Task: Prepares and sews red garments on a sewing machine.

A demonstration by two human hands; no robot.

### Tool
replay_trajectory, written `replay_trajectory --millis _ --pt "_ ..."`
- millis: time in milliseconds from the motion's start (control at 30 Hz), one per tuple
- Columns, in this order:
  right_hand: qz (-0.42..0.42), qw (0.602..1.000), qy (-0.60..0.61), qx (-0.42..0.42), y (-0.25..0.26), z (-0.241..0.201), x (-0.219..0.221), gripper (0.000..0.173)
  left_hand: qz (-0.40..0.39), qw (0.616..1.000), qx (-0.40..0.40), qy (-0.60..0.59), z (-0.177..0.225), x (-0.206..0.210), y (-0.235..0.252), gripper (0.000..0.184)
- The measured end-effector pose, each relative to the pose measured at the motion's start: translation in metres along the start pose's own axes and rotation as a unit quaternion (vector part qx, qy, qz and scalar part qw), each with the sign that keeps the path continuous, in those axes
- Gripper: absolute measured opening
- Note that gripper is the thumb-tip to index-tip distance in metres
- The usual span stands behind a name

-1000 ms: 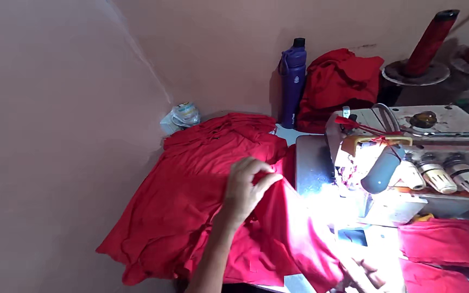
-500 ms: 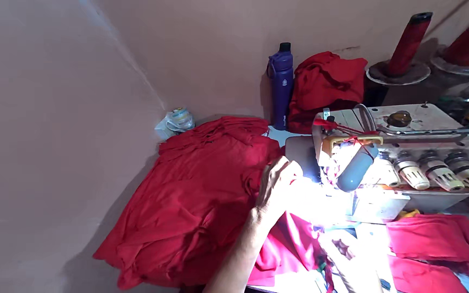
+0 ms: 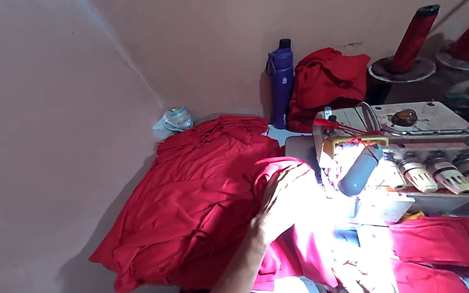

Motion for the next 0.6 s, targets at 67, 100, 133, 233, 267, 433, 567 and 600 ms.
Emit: replay_trajectory --millis 67,100,133,233,267,433,567,600 --pt "0.036 0.999 0.007 -0.003 -0.001 -0.001 -0.006 0.026 -0.022 1.0 -0.015 0.009 0.003 0.003 0.011 0.043" --pt "0.061 0.998 0.007 -0.007 0.0 -0.002 -0.011 0.025 -0.024 1.0 -0.018 0.008 0.005 0.003 0.016 0.042" --pt "0.081 0.997 0.004 -0.015 0.001 -0.004 -0.015 0.023 -0.023 1.0 -0.017 0.003 0.008 0.003 0.02 0.041" --pt "0.093 0.995 -0.02 -0.036 0.003 -0.012 -0.016 0.018 -0.034 0.999 -0.011 -0.012 0.007 0.003 0.028 0.04" --pt "0.088 0.995 -0.029 -0.036 0.004 -0.013 -0.014 0.018 -0.038 0.999 -0.002 -0.015 0.007 0.002 0.029 0.04" --pt "0.08 0.995 -0.044 -0.034 0.005 -0.009 -0.01 0.017 -0.086 0.996 -0.002 -0.006 0.002 0.005 0.033 0.042" --pt "0.075 0.996 -0.031 -0.039 0.008 -0.018 -0.005 0.021 -0.085 0.996 -0.001 0.005 -0.001 0.006 0.038 0.044" --pt "0.073 0.996 -0.034 -0.046 0.008 -0.02 -0.004 0.02 -0.076 0.997 0.009 0.008 -0.002 0.007 0.038 0.043"
Point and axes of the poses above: each hand's wrist, its own y-axis towards the middle knuckle, its own x-axis out of the palm, z = x × y, the point moved 7 cm from there along y, towards the middle knuckle, and after that the axes turned 9 degrees about x, right-handed, at the moved point
